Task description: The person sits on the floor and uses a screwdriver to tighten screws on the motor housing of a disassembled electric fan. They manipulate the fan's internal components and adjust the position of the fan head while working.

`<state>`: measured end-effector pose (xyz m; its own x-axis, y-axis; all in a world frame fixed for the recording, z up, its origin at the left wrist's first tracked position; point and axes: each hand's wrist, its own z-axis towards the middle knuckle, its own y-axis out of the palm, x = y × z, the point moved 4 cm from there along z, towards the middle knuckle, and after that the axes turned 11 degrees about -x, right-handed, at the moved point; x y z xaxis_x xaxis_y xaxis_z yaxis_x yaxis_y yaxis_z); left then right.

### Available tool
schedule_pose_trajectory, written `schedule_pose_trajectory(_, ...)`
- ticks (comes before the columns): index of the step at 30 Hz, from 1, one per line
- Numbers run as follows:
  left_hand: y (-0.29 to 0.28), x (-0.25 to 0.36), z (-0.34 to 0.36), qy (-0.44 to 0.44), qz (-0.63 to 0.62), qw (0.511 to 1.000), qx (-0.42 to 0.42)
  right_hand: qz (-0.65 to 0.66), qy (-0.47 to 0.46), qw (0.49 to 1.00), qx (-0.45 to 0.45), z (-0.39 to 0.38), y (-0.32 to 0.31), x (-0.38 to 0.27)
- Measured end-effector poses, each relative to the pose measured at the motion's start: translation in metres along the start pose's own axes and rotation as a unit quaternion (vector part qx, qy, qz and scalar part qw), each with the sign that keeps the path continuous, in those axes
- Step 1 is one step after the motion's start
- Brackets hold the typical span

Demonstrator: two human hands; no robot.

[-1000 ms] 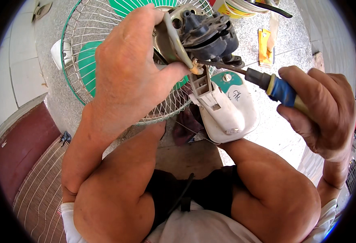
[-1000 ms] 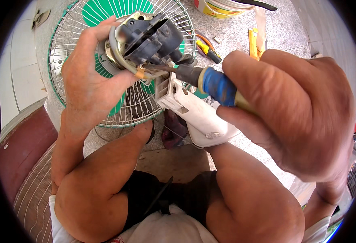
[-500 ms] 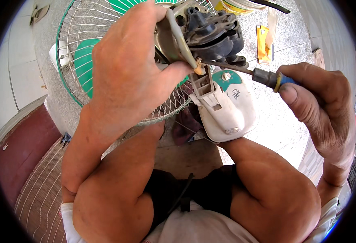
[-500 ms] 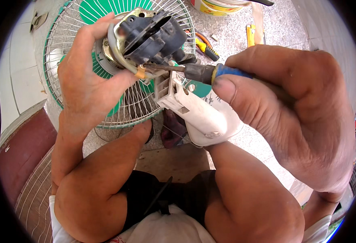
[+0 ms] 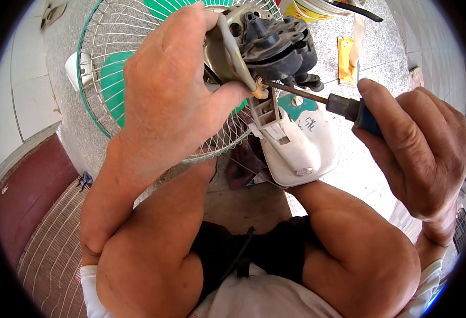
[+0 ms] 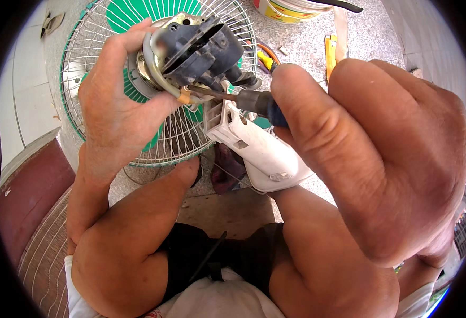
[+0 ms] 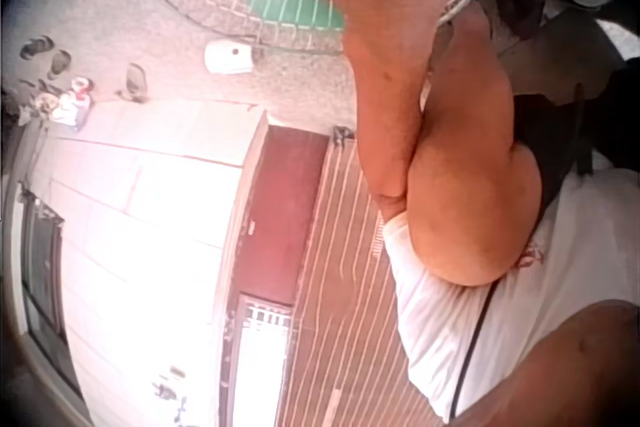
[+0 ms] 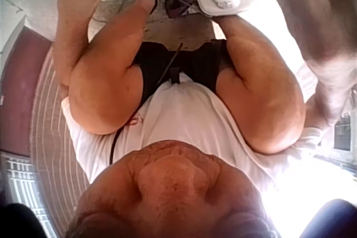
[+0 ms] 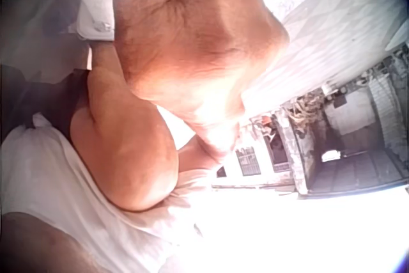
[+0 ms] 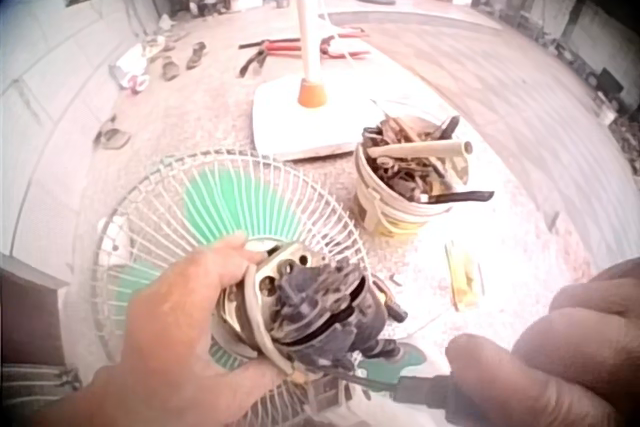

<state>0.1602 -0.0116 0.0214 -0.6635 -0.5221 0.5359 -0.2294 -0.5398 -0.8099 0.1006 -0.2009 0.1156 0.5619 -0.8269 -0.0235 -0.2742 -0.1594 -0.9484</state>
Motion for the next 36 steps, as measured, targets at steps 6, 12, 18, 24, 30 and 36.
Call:
schedule_pose_trajectory(6, -0.001, -0.005, -0.001, -0.067, -0.026, 0.997, 0.000, 0.418, 0.182, 0.890, 0.009, -0.003, 0.016, 0.013)
schedule_pose_trajectory(12, 0.004, 0.003, 0.007, -0.153, 0.029, 0.983, -0.093, 0.471, 0.185, 0.862, 0.032, -0.036, 0.036, 0.033)
schedule_pose_trajectory(18, 0.011, -0.003, -0.002, -0.106, -0.030, 0.991, -0.080, 0.654, 0.314, 0.681, 0.101, -0.105, 0.143, 0.062)
schedule_pose_trajectory(24, 0.015, -0.008, -0.006, -0.124, -0.069, 0.983, -0.114, 0.705, 0.490, 0.503, 0.099, -0.159, 0.309, 0.020)
schedule_pose_trajectory(30, 0.008, 0.001, 0.010, -0.085, -0.053, 0.984, -0.146, 0.665, 0.506, 0.545, 0.070, -0.177, 0.399, -0.037)
schedule_pose_trajectory(36, 0.007, -0.002, 0.005, -0.078, -0.042, 0.983, -0.160, 0.442, 0.518, 0.729, -0.067, -0.156, 0.407, -0.065)
